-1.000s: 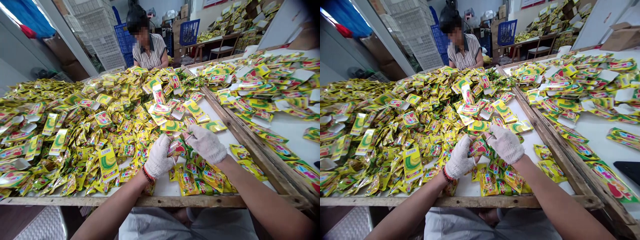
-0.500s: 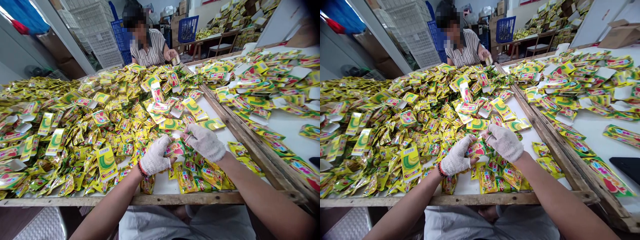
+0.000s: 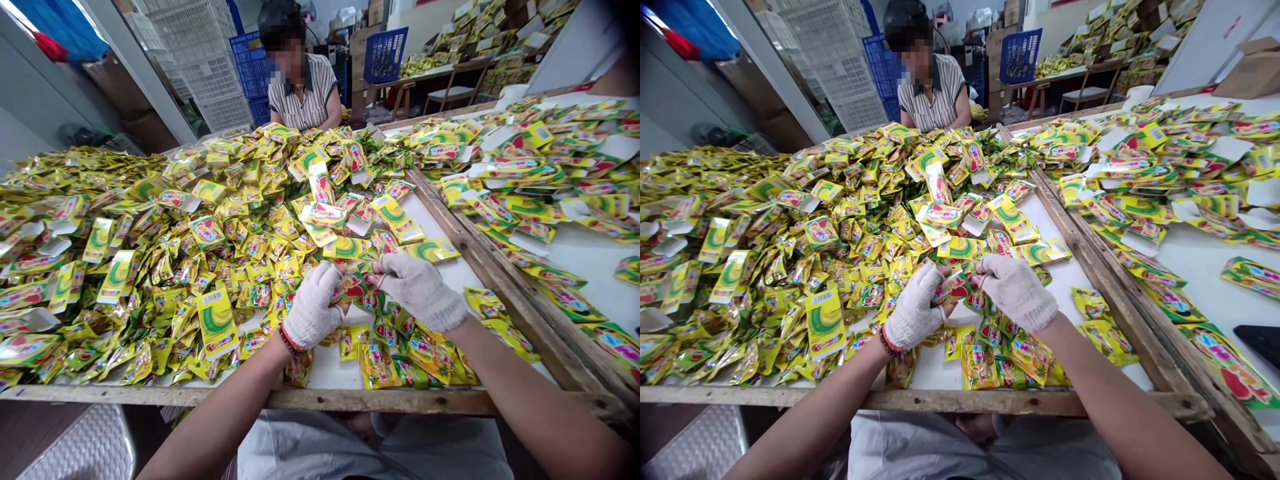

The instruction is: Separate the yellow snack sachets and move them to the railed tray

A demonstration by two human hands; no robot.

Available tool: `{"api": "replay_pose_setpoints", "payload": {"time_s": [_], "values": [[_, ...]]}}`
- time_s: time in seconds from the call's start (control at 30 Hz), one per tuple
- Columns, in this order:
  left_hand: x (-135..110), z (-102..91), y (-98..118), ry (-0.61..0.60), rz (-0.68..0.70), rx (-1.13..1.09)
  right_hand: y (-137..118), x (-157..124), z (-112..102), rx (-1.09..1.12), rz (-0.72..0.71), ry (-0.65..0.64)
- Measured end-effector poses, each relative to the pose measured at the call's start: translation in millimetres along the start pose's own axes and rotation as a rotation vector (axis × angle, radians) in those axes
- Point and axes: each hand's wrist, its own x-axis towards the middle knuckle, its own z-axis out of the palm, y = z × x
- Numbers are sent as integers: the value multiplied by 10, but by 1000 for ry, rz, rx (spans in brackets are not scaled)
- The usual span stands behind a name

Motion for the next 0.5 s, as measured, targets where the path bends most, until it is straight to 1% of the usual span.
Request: {"api": "replay_pose_setpoints", "payload": {"time_s": [0.03, 0.1, 0.17, 0.2, 0.23, 0.3, 0.37, 0.4, 0.43, 0.5], "values": [[1, 6, -1, -9, 32, -7, -10, 5, -9, -21, -3, -32], [9, 17, 6, -20, 50, -6, -48, 7, -43, 52, 26, -173], [21, 15, 13, -9, 14, 5, -109, -7, -97, 229, 126, -331], [25, 10, 14, -1, -6, 9, -146, -19, -123, 323, 186, -385], [27, 3, 15, 5, -18, 11, -182, -33, -141, 396, 239, -411], [22, -11, 17, -8, -15, 4, -240, -58, -137, 452, 295, -436], [11, -22, 23, -24, 4, -21, -255, -65, -78, 455, 294, -481], [8, -26, 26, -27, 7, -52, -243, -59, -36, 467, 289, -484], [8, -30, 29, -20, -2, -103, -219, -47, 7, 495, 288, -465], [21, -37, 33, 40, -82, -260, -154, -12, 77, 591, 312, -362]]}}
